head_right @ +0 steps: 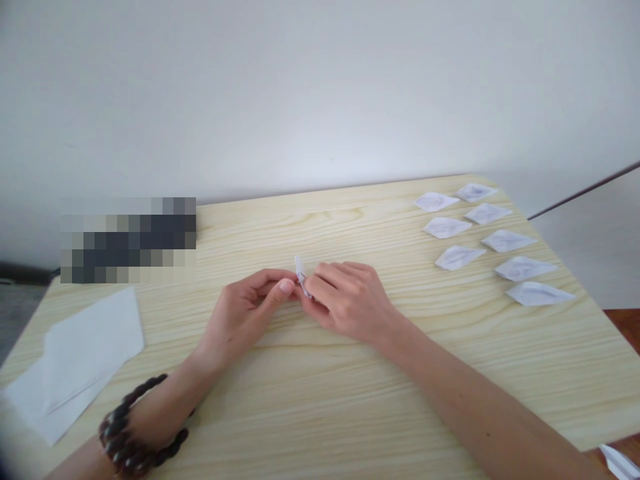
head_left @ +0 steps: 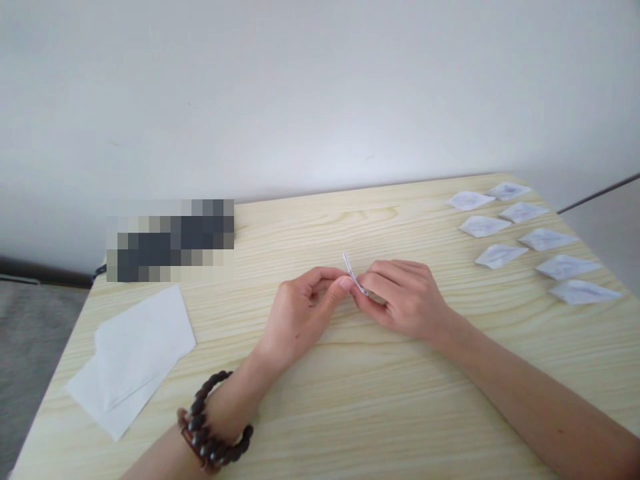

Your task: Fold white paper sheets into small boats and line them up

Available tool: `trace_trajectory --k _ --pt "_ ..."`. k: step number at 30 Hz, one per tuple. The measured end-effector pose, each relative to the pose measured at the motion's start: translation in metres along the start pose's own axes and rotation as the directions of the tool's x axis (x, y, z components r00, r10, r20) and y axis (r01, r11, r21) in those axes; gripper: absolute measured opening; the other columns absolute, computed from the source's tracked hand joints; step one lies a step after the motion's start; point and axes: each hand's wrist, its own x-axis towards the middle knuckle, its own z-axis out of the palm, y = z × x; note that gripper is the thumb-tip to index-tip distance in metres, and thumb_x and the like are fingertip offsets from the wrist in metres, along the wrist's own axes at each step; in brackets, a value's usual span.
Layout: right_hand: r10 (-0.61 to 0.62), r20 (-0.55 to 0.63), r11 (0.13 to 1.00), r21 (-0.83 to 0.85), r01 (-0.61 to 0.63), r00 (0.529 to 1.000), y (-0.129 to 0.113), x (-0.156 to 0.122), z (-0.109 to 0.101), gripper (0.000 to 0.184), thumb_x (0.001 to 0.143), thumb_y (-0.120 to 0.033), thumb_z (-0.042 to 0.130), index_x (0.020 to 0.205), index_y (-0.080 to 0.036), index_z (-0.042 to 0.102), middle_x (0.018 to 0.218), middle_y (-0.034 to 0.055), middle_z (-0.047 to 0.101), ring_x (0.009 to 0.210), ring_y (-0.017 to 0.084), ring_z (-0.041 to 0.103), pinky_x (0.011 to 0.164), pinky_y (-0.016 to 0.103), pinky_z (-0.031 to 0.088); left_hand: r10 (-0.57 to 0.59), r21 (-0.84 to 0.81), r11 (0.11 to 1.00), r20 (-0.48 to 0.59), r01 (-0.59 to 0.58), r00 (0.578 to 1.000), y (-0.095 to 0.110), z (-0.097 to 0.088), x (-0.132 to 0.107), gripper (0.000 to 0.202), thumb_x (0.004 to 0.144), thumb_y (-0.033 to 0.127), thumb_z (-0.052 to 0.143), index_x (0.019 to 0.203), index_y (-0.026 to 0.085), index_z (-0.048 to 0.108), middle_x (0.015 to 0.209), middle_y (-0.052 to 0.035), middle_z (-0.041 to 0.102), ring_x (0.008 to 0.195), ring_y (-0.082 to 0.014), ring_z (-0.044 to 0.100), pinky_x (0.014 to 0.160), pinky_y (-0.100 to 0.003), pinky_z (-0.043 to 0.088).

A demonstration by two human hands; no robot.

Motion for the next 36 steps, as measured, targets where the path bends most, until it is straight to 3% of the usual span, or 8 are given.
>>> trace_trajectory --k 7,12,16,25,32,36 --pt "-0.022 0.024 0.998 0.055 0.021 0.999 0.0001 -0.0034 -0.0003 0.018 0.09 -0.017 0.055 0.073 -0.02 0.057 0.069 -0.0006 0.062 0.059 0.01 0.053 0.058 0.025 0.038 -0.035 0.031 0.999 -0.039 0.037 0.999 -0.003 0.0008 -0.0003 0.04 0.087 0.051 0.059 0.107 0.016 0.061 0.082 -0.0053 0.077 0.07 -0.0175 0.069 0.061 -0.026 0.05" --pt "-0.043 0.057 0.995 0.096 0.037 0.997 -0.0009 -0.0024 -0.0015 0.017 0.091 -0.025 0.057 0.075 -0.019 0.057 0.07 0.0005 0.062 0.061 0.012 0.054 0.06 0.026 0.039 -0.014 -0.026 1.0 -0.008 0.013 1.0 -0.0021 -0.0021 -0.0005 0.036 0.086 0.045 0.063 0.108 0.016 0.062 0.09 -0.0062 0.077 0.077 -0.0185 0.07 0.067 -0.027 0.051" --pt "0.059 0.129 0.946 0.311 -0.096 0.99 -0.0013 -0.0026 -0.0016 0.029 0.09 -0.046 0.053 0.083 -0.018 0.059 0.07 0.0012 0.059 0.06 0.013 0.053 0.058 0.026 0.04 0.023 -0.077 0.997 0.045 -0.019 0.999 -0.0001 -0.0047 0.0004 0.029 0.086 0.039 0.065 0.103 0.016 0.064 0.096 -0.0068 0.076 0.087 -0.0193 0.071 0.076 -0.028 0.052" --pt "0.192 0.279 0.811 0.494 -0.313 0.941 0.0036 -0.0052 -0.0035 0.016 0.089 -0.028 0.058 0.077 -0.018 0.059 0.06 -0.0046 0.054 0.051 0.007 0.044 0.049 0.019 0.034 0.044 -0.01 0.999 0.051 -0.043 0.998 0.0003 -0.008 0.0009 0.024 0.085 0.034 0.065 0.1 0.015 0.069 0.092 -0.0057 0.076 0.083 -0.0183 0.07 0.075 -0.028 0.05" --pt "0.286 0.19 0.882 0.332 -0.335 0.939 0.0006 -0.0053 0.0013 0.019 0.085 -0.022 0.057 0.068 -0.017 0.054 0.055 -0.0052 0.05 0.046 0.006 0.041 0.049 0.021 0.031 0.161 0.19 0.969 0.007 -0.159 0.987 0.0002 -0.0058 0.0 0.018 0.085 0.029 0.062 0.095 0.016 0.068 0.086 -0.0035 0.074 0.075 -0.0148 0.066 0.069 -0.026 0.049" --pt "0.236 0.185 0.929 0.245 -0.277 0.954 -0.0002 -0.006 0.0046 0.026 0.089 -0.025 0.054 0.064 -0.018 0.052 0.055 -0.0039 0.051 0.048 0.008 0.043 0.051 0.023 0.03 0.321 0.406 0.864 0.013 -0.299 0.947 -0.0011 -0.0025 -0.0032 0.013 0.084 0.025 0.06 0.093 0.017 0.066 0.083 -0.003 0.072 0.073 -0.0139 0.064 0.067 -0.024 0.049"
